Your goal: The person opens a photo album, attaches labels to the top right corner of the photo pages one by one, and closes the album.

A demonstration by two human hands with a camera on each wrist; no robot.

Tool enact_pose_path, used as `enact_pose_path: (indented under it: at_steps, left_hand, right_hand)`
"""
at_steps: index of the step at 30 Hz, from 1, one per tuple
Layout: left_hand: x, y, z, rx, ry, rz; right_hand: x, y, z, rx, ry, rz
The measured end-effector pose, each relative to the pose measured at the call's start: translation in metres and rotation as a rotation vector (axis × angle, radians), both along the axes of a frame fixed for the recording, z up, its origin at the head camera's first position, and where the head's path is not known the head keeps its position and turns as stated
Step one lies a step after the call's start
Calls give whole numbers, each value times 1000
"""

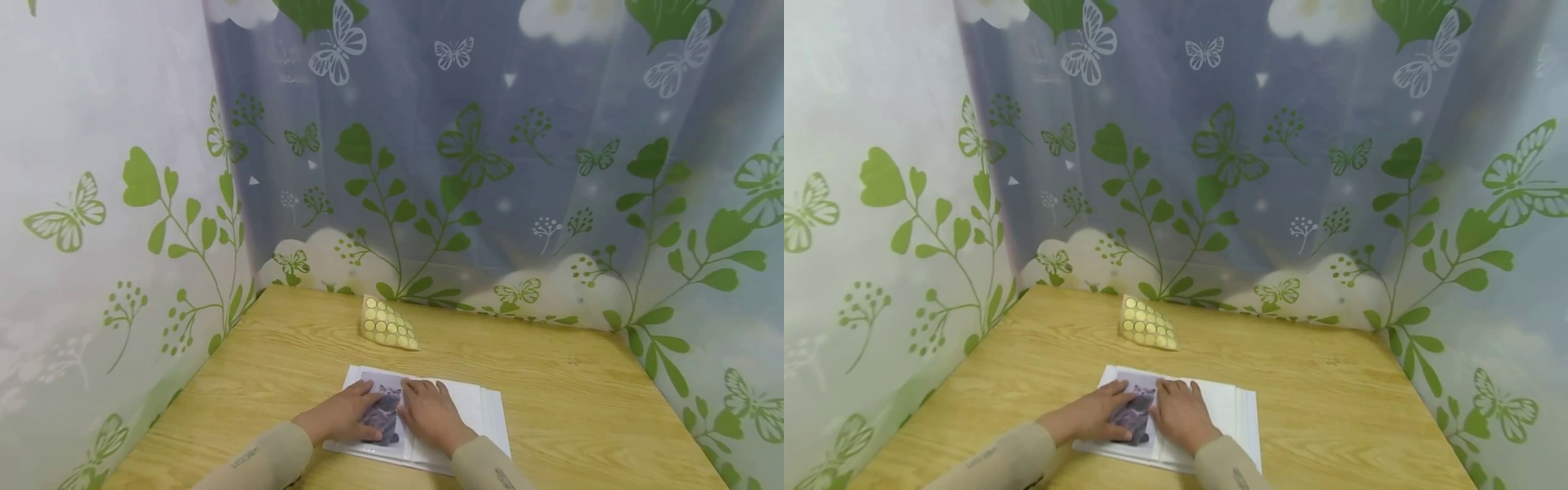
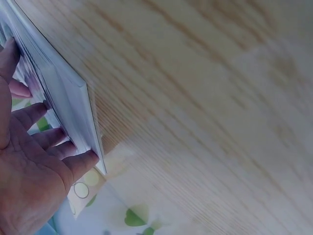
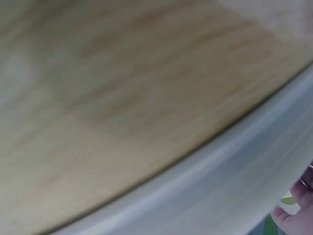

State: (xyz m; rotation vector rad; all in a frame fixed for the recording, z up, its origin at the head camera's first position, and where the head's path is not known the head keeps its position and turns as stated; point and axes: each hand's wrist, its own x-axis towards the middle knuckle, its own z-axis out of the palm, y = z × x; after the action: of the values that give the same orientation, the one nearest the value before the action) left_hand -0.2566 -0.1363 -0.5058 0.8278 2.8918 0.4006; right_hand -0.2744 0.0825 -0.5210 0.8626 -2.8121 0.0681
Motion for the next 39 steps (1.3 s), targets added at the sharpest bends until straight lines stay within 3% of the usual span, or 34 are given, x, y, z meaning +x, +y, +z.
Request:
enact_pose_path:
  at_steps: [9,21,30,39]
  left_hand:
    - [-2,-2,-5,15,-3,-3]
    - [-4,-2,-6,11,-5,-8]
    - [-2,0,-3,14,-27,-4]
    - [-3,-2,-4,9,-10,-22]
  right_hand:
    - [2,2,-5,-59,-18,1]
    - [-8,1,-7,-99,-25,-20]
    - [-17,-6,-10,-98,-76,-81]
    - [-9,-20,-7,-32,-120,-80]
